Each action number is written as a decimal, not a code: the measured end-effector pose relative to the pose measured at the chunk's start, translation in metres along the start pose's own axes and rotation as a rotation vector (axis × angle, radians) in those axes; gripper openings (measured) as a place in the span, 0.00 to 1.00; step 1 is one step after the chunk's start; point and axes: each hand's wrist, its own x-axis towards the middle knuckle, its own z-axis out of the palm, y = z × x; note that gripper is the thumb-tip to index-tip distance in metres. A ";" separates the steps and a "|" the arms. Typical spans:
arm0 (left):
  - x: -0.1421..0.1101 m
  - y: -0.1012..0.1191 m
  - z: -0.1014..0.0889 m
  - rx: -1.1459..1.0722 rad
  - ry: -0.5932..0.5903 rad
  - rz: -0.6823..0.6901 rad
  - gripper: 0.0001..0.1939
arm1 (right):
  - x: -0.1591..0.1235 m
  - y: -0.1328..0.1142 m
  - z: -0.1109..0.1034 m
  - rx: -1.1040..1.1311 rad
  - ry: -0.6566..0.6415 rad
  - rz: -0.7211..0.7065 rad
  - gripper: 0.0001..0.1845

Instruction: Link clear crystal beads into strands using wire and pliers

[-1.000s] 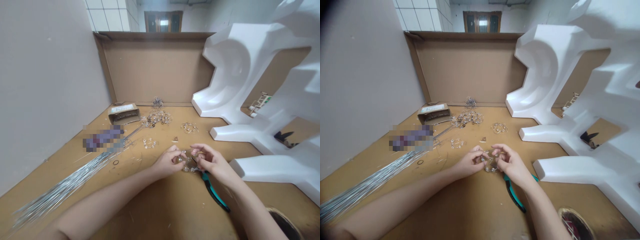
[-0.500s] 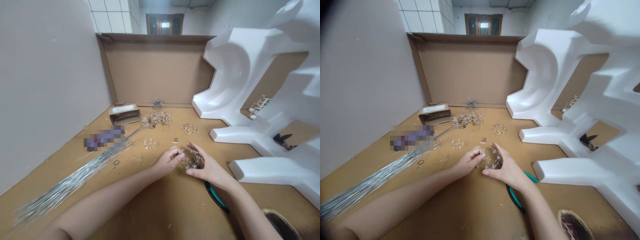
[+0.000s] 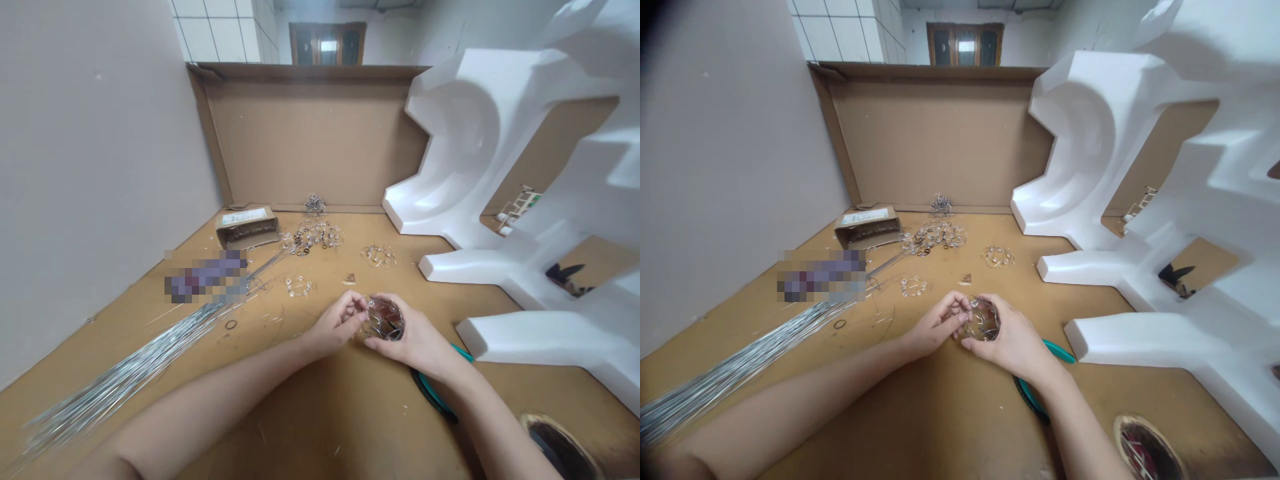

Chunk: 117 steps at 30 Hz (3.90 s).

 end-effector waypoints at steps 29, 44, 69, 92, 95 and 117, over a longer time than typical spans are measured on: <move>0.009 -0.008 -0.004 -0.132 0.091 -0.078 0.16 | -0.001 -0.010 -0.003 0.031 -0.004 -0.040 0.30; 0.001 -0.007 0.006 -0.147 0.028 -0.073 0.16 | 0.001 -0.004 -0.001 0.131 0.202 -0.101 0.27; -0.008 0.034 0.005 0.299 0.358 0.389 0.12 | 0.002 -0.005 -0.003 1.510 -0.277 0.254 0.27; -0.020 0.049 -0.008 -0.100 0.135 -0.163 0.12 | 0.004 -0.007 0.008 1.159 -0.147 0.431 0.22; -0.031 0.042 -0.012 -0.122 0.128 -0.168 0.13 | 0.002 -0.008 0.011 0.842 -0.024 0.307 0.24; -0.058 0.028 -0.007 -0.015 0.134 -0.093 0.09 | -0.010 -0.014 0.013 -0.289 -0.034 -0.379 0.09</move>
